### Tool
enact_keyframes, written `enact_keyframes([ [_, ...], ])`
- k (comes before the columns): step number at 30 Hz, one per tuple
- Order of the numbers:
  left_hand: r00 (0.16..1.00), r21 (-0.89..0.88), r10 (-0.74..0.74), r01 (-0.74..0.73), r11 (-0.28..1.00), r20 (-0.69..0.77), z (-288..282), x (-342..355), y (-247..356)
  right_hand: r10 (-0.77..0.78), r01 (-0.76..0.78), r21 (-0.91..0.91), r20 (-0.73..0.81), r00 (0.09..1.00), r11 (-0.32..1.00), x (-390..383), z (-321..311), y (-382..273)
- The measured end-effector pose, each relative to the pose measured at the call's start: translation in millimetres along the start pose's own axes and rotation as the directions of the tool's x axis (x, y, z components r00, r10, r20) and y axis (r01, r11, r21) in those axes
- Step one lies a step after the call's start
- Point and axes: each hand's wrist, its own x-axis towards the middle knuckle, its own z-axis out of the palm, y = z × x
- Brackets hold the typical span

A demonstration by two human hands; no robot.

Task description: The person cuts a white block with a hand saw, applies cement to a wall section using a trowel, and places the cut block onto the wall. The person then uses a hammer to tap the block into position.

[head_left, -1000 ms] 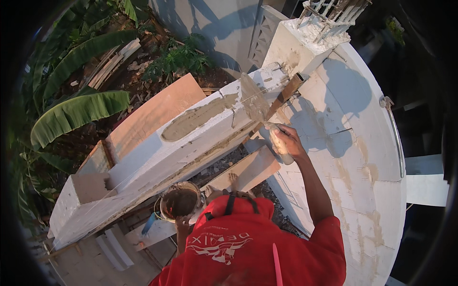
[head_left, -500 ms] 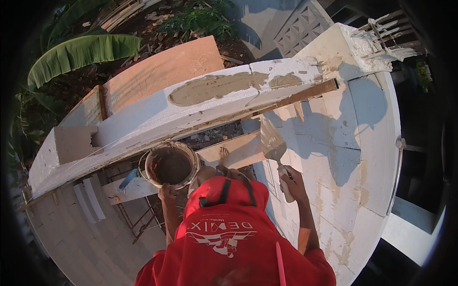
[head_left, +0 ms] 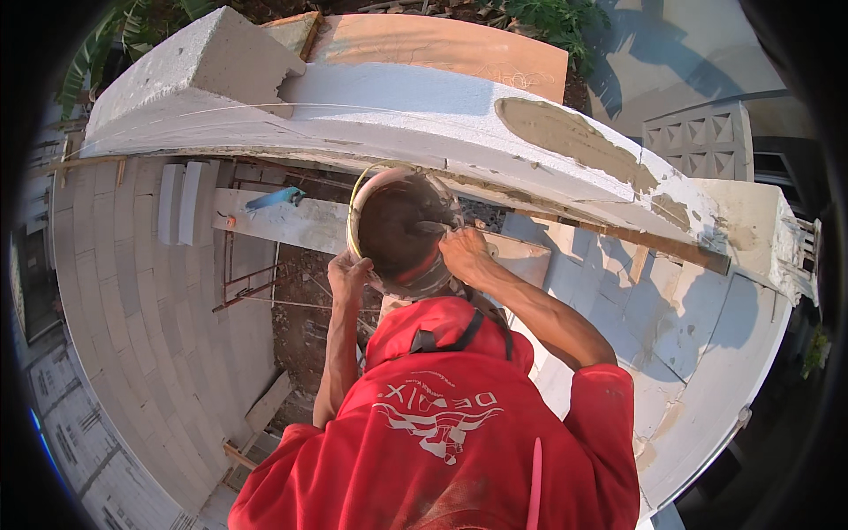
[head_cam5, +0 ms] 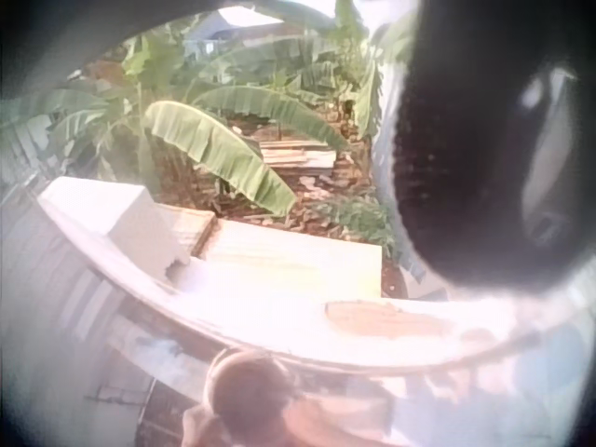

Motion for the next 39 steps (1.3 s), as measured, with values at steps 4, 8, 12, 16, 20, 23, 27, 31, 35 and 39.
enact_keyframes([
  [4,1.000,-0.105,-0.006,0.008,0.994,0.012,11.8,1.5,-0.1,-0.057,0.042,0.115,0.130,0.990,0.992,-0.7,-1.5,-6.2],
  [8,0.996,-0.048,-0.084,0.083,0.995,-0.015,16.4,1.3,5.3,-0.042,-0.056,0.387,0.239,0.970,0.920,-18.1,-13.7,14.2],
  [12,0.987,-0.086,-0.156,0.152,0.985,-0.046,13.1,-4.8,9.9,-0.134,-0.073,0.647,0.265,0.955,0.759,-46.2,-13.6,51.6],
  [16,0.977,-0.095,-0.206,0.201,0.975,-0.054,10.7,-7.6,6.6,-0.072,-0.077,0.726,0.172,0.982,0.683,-71.9,3.8,77.2],
  [20,0.987,-0.204,-0.149,0.135,0.970,-0.054,10.2,-3.8,1.3,-0.034,-0.097,0.812,0.143,0.989,0.575,-100.8,5.6,84.9],
  [23,0.984,-0.223,-0.174,0.160,0.962,-0.044,9.7,1.9,-2.0,0.119,-0.200,0.863,0.162,0.980,0.464,-155.2,-19.6,91.4],
  [27,0.978,-0.192,-0.203,0.193,0.962,-0.036,5.5,10.2,-3.9,0.363,-0.155,0.930,0.025,0.932,0.332,-264.4,-82.3,89.0],
  [31,0.988,-0.191,-0.149,0.142,0.971,-0.025,1.0,19.3,-15.6,0.664,-0.283,0.789,-0.202,0.720,0.546,-377.9,-155.7,77.2],
  [35,0.989,-0.100,-0.148,0.148,0.984,0.010,-9.2,30.9,-26.7,0.679,-0.441,0.524,-0.638,0.364,0.729,-423.2,-190.5,81.9],
  [39,0.987,-0.064,-0.163,0.162,0.985,-0.006,-13.4,34.9,-30.6,0.575,-0.699,0.241,-0.766,0.289,0.673,-404.3,-176.5,124.9],
])
